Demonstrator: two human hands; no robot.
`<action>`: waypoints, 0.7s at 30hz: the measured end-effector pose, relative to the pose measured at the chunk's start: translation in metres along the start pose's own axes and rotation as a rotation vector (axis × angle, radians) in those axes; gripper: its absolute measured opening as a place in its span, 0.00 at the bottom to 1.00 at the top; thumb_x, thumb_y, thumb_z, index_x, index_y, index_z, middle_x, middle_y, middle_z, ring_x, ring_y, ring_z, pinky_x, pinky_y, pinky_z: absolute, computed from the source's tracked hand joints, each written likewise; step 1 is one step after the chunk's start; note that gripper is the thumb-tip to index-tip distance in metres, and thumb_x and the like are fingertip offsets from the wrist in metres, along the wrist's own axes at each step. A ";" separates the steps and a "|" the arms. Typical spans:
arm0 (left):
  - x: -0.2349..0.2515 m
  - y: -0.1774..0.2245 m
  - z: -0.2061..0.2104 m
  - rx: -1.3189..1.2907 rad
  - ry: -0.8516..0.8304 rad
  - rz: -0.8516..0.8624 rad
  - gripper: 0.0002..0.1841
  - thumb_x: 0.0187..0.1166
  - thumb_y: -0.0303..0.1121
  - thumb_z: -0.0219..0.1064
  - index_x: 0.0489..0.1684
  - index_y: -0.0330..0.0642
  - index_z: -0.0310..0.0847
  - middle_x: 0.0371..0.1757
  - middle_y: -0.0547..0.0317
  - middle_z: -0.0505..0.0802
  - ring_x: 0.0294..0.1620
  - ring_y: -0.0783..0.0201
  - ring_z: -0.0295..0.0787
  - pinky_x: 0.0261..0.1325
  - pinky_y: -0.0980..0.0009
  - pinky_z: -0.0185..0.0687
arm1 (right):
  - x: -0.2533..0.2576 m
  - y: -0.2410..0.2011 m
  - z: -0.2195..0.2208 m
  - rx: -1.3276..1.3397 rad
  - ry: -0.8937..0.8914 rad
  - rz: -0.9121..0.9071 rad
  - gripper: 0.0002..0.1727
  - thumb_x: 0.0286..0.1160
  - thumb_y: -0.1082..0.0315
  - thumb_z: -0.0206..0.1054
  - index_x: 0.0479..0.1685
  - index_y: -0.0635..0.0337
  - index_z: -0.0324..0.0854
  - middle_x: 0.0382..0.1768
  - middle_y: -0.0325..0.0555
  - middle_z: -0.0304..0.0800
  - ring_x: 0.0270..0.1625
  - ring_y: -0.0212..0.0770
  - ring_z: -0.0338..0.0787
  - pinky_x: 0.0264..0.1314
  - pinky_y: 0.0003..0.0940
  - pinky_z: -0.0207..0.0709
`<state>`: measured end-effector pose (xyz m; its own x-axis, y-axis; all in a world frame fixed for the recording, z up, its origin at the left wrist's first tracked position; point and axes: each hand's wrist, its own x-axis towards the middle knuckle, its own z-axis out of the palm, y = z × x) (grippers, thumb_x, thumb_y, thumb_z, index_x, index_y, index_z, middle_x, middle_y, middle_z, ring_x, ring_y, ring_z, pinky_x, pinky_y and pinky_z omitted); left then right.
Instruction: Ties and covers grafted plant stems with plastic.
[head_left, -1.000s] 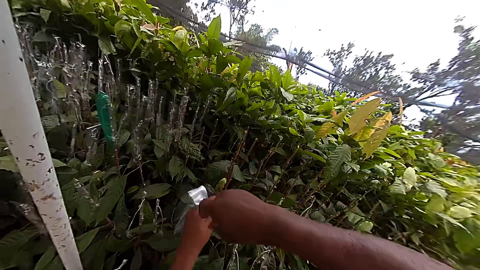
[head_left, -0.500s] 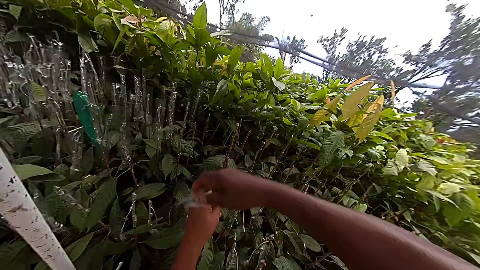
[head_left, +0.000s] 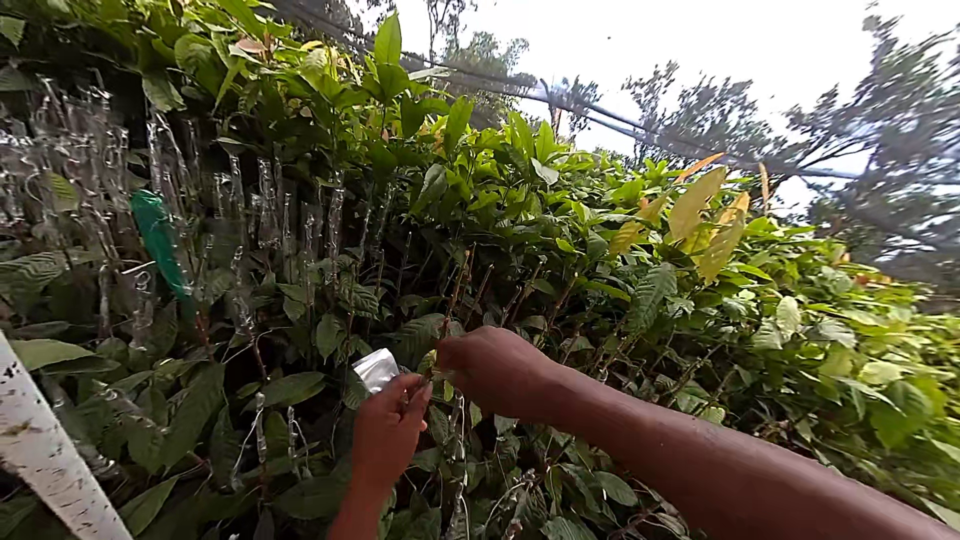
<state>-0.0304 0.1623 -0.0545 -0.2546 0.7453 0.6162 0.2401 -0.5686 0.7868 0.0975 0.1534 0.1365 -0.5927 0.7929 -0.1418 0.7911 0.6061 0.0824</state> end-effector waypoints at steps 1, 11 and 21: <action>0.002 -0.001 -0.001 -0.006 0.018 0.003 0.13 0.81 0.37 0.66 0.50 0.37 0.89 0.33 0.62 0.93 0.19 0.75 0.86 0.23 0.76 0.86 | -0.007 0.001 -0.003 0.061 -0.024 -0.012 0.16 0.84 0.70 0.61 0.67 0.55 0.84 0.48 0.54 0.92 0.52 0.55 0.91 0.56 0.59 0.81; -0.002 -0.005 0.012 -0.011 -0.148 0.118 0.15 0.84 0.36 0.64 0.60 0.39 0.90 0.45 0.57 0.96 0.24 0.74 0.87 0.28 0.74 0.87 | 0.014 0.038 0.002 0.116 -0.065 -0.034 0.21 0.83 0.69 0.67 0.73 0.59 0.78 0.67 0.51 0.89 0.68 0.52 0.88 0.73 0.58 0.76; 0.000 0.005 0.014 -0.005 0.014 0.115 0.12 0.76 0.31 0.63 0.48 0.37 0.92 0.41 0.60 0.96 0.44 0.77 0.92 0.54 0.76 0.85 | -0.020 -0.058 0.038 -0.494 0.098 -0.076 0.14 0.76 0.85 0.58 0.57 0.76 0.82 0.57 0.63 0.84 0.57 0.60 0.87 0.47 0.50 0.81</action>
<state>-0.0164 0.1639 -0.0512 -0.2388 0.6699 0.7030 0.2643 -0.6518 0.7109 0.0692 0.1004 0.0971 -0.6761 0.7330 -0.0748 0.5927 0.6014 0.5357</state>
